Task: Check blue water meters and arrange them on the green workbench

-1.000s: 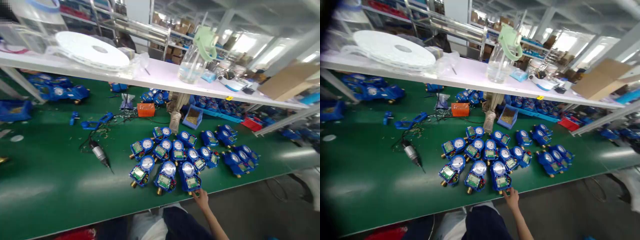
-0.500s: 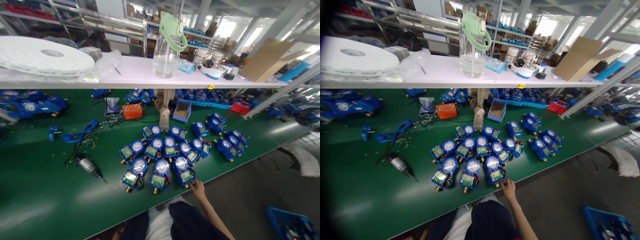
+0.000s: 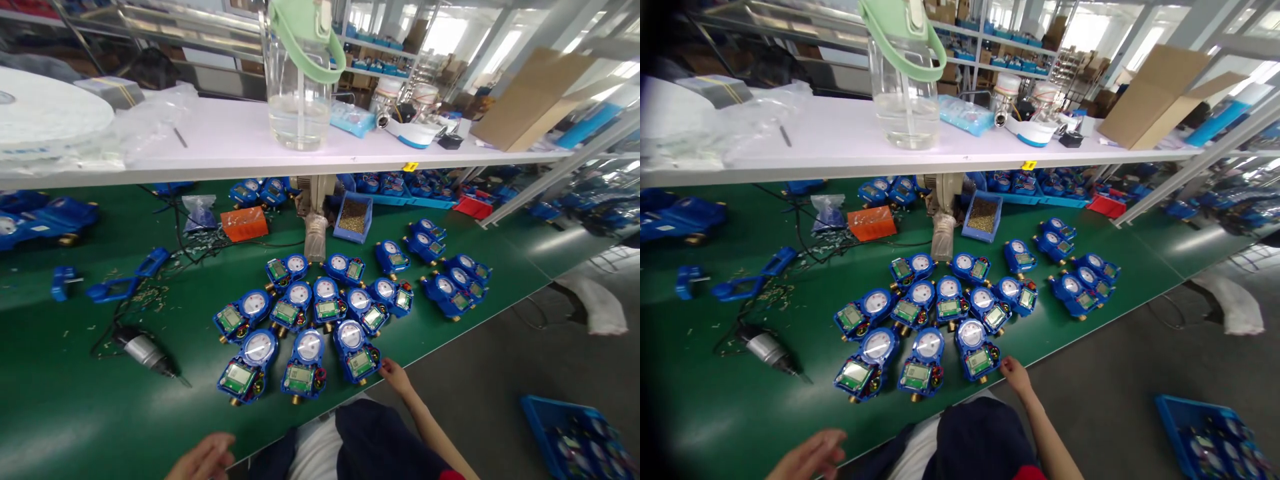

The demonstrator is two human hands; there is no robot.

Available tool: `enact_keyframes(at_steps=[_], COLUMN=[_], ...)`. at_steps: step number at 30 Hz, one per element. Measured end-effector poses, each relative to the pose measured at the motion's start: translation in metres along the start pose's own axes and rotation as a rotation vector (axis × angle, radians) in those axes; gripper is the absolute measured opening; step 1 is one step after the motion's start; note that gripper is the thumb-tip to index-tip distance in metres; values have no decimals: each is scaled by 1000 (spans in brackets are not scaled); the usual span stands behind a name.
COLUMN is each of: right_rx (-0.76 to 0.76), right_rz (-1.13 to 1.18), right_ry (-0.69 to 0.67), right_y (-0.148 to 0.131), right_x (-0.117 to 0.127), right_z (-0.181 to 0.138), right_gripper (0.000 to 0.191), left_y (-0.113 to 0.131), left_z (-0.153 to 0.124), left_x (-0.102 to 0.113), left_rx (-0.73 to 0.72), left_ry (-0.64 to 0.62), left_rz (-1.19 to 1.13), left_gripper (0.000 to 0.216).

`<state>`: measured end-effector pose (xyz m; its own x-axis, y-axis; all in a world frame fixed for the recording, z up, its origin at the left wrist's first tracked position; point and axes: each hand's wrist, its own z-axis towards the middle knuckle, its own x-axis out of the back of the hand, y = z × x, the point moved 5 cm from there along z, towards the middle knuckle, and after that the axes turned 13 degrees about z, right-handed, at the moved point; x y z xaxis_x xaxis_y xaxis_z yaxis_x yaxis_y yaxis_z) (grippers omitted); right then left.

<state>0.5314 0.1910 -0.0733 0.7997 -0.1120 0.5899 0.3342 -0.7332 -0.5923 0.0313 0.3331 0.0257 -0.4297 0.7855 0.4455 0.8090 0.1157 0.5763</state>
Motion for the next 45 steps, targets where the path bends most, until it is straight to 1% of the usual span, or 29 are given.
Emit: enact_keyframes(at_steps=[1,2,4,6,8,9,10,12,13,15,17,20,22,24,27,29,30,31,33,36,40,41,45], right_rx=[-4,-5,-1,9,24,30,35,40,44,68,126,257,359,462,539,523,494,453,378,318,284,285,309], right_rz=[-7,-11,-13,-2,23,38,54,81,90,98,99,95,68,9,-129,-247,-310,-372,-477,-578,-656,-664,-658], right_ry=[-10,-18,-33,-50,-65,-74,-84,-112,-125,-139,-126,-69,-21,-8,-54,-96,-121,-151,-244,-351,-418,-426,-427], right_y=[-1,-2,-6,-10,-14,-16,-18,-25,-30,-47,-75,-136,-187,-241,-314,-349,-361,-368,-374,-370,-357,-355,-350], right_x=[1,2,2,1,2,3,6,19,28,56,91,135,149,145,118,98,89,81,67,53,40,38,34], right_z=[1,2,2,1,-1,-2,-4,-8,-10,-12,-9,14,42,73,118,147,161,176,200,222,231,232,232], right_gripper=[21,20,19,16,10,8,8,13,17,24,30,39,33,30,43,55,63,69,83,95,117,120,118], left_y=[17,39,99,159,212,233,249,271,277,281,279,275,272,271,270,268,266,263,257,250,253,255,265], left_z=[10,23,56,100,147,170,192,229,244,268,284,300,308,314,318,318,320,322,328,335,332,330,320], left_x=[21,49,95,124,140,145,148,150,150,148,143,137,135,134,134,134,134,135,135,134,132,131,130], left_rx=[-5,-19,-141,-201,-272,-302,-316,-315,-303,-274,-245,-204,-175,-159,-167,-175,-172,-172,-183,-186,-179,-176,-171], left_ry=[47,212,425,502,526,526,529,519,507,465,413,349,327,312,294,289,291,296,296,313,349,354,351], left_rz=[-105,-111,50,139,231,288,354,497,569,703,815,939,996,1033,1063,1073,1076,1077,1078,1085,1094,1094,1086], left_gripper=[73,67,61,56,52,52,53,61,66,77,83,88,92,97,99,93,89,87,82,81,83,83,83])
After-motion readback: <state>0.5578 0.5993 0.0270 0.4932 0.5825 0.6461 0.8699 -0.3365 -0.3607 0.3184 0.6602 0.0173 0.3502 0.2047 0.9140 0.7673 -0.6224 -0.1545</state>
